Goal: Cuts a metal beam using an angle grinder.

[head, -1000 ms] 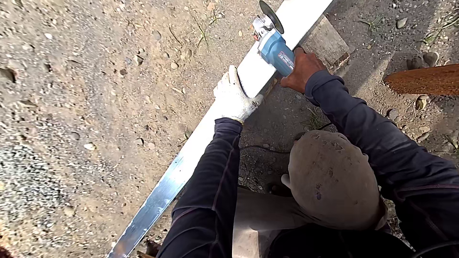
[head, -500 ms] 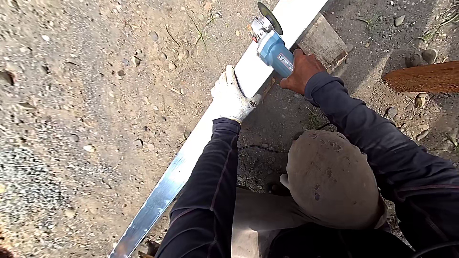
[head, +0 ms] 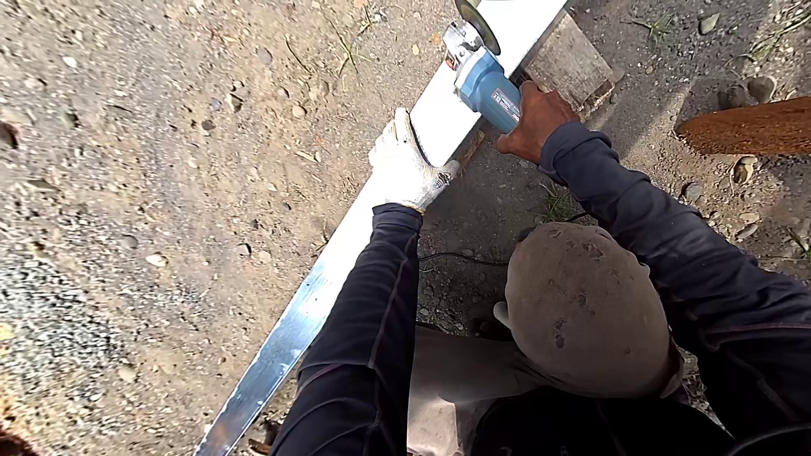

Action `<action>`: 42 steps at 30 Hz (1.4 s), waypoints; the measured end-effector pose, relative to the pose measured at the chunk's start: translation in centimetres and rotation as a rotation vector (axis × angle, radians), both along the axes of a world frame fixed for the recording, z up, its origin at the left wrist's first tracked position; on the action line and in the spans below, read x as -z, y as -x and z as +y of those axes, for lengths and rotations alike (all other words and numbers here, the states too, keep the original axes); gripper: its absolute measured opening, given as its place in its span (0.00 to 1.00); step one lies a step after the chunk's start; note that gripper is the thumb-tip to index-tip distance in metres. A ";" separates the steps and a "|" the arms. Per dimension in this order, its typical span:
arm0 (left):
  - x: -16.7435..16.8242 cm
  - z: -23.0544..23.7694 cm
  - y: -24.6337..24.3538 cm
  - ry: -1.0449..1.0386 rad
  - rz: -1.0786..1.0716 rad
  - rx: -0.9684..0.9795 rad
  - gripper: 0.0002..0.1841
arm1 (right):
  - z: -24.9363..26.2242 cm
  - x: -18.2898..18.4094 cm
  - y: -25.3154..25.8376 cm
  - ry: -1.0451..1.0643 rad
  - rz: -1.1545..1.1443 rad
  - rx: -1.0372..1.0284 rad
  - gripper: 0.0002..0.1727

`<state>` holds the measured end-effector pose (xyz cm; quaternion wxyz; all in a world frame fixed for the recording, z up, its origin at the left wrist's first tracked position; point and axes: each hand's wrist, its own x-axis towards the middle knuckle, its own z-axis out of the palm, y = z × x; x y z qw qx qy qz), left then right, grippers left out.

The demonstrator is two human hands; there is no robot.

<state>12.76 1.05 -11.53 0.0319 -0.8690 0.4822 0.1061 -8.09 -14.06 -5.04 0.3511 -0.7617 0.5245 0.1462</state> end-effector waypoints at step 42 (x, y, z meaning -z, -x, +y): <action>0.2 0.0 0.0 0.015 -0.003 -0.005 0.71 | 0.4 0.1 1.6 -0.007 0.004 -0.008 0.54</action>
